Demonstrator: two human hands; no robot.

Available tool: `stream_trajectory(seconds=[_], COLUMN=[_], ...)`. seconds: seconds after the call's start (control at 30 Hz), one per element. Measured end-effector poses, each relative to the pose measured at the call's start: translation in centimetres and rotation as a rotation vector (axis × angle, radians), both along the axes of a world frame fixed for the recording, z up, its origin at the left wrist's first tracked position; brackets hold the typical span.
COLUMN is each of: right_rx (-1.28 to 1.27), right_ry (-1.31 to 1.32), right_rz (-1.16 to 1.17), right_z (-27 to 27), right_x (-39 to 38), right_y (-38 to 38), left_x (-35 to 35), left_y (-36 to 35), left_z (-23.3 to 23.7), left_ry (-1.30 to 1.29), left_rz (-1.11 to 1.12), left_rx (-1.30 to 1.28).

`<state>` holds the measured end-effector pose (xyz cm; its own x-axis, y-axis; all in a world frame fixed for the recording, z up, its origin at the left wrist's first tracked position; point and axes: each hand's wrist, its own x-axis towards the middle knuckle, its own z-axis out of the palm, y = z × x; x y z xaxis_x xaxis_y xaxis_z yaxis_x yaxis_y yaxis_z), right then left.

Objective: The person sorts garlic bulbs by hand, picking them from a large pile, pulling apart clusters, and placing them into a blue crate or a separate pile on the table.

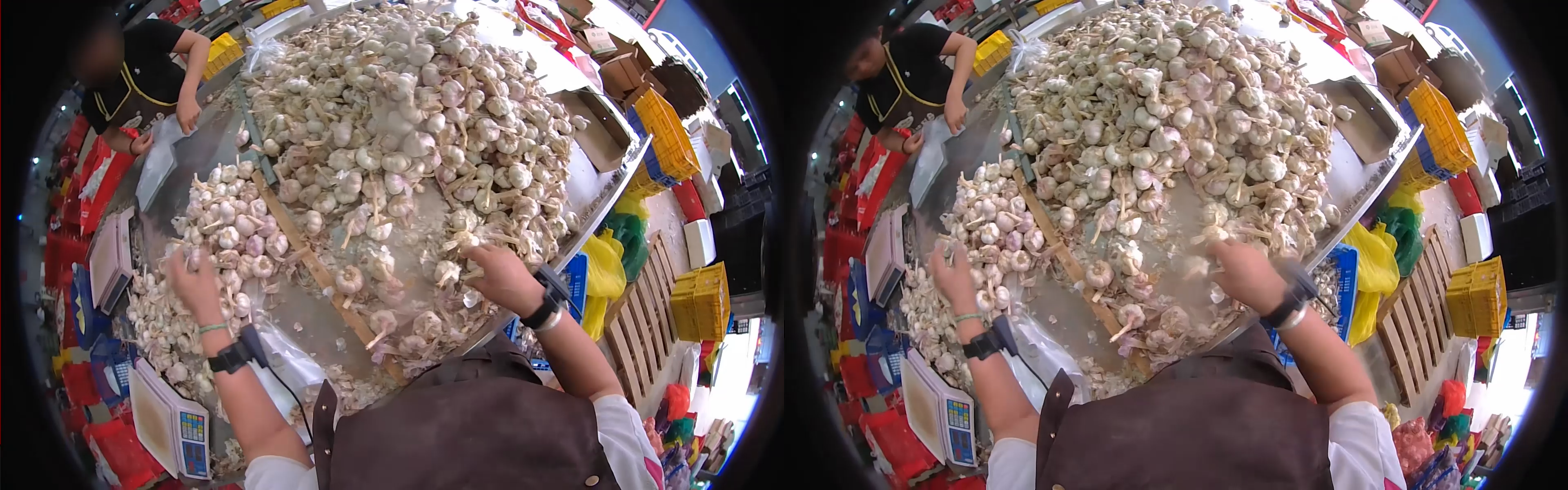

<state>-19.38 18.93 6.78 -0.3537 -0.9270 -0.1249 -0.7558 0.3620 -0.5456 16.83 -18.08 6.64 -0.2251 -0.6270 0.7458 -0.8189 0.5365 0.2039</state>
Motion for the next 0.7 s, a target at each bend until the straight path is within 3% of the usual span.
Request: stream_trajectory(seconds=[0.07,0.1,0.13,0.17,0.2,0.27,0.4,0.43,0.5,0.53,0.57,0.6,0.63,0.67,0.7], right_rx=[0.053,0.155,0.257,0.405,0.41,0.495,0.347,0.347,0.187,0.184,0.072,-0.049,-0.128,-0.128,-0.161], right_ry=[-0.052,0.062,0.177,0.151,0.153,0.177,0.068,0.06,-0.405,-0.412,-0.823,-1.232,-1.435,-1.442,-1.58], right_rz=[0.021,0.094,0.17,0.243,0.252,0.178,0.227,0.227,-0.014,-0.016,-0.082,-0.147,-0.144,-0.145,-0.155], right_z=[-0.6,-2.2,-3.1,-1.0,-0.9,-0.9,-1.2,-1.0,-0.4,-0.7,-1.3,-1.7,-1.2,-0.8,-0.5], right_x=[1.2,1.4,1.6,2.4,2.9,3.8,2.2,1.7,0.6,0.1,-0.1,-0.2,-0.1,0.2,0.5], right_y=[-2.6,-3.4,-4.3,-5.4,-6.2,-6.1,-5.6,-5.3,-4.4,-3.7,-2.9,-2.3,-1.9,-1.7,-1.5], left_x=[-5.2,-7.2,-9.2,-10.4,-13.0,-14.5,-15.5,-15.4,-14.8,-14.2,-13.8,-13.6,-13.4,-13.2,-13.1], left_y=[5.6,8.3,11.7,14.4,18.1,20.3,20.1,19.7,18.9,18.6,18.5,18.6,18.8,19.1,19.7], left_z=[0.7,-0.4,-1.7,-3.2,-4.8,-6.8,-8.4,-7.6,-7.8,-8.6,-9.5,-8.3,-6.0,-4.5,-4.2], left_ry=[0.267,0.272,0.109,-0.109,-0.411,-0.508,-0.441,-0.405,-0.377,-0.062,0.277,0.269,0.624,1.012,1.109], left_rz=[-0.282,-0.466,-0.561,-0.756,-0.859,-0.777,-0.761,-0.767,-0.771,-0.823,-0.85,-0.848,-0.918,-0.965,-1.02], left_rx=[0.687,0.884,0.961,0.803,0.824,0.865,0.791,0.911,1.032,1.334,1.615,1.616,1.857,2.068,2.052])
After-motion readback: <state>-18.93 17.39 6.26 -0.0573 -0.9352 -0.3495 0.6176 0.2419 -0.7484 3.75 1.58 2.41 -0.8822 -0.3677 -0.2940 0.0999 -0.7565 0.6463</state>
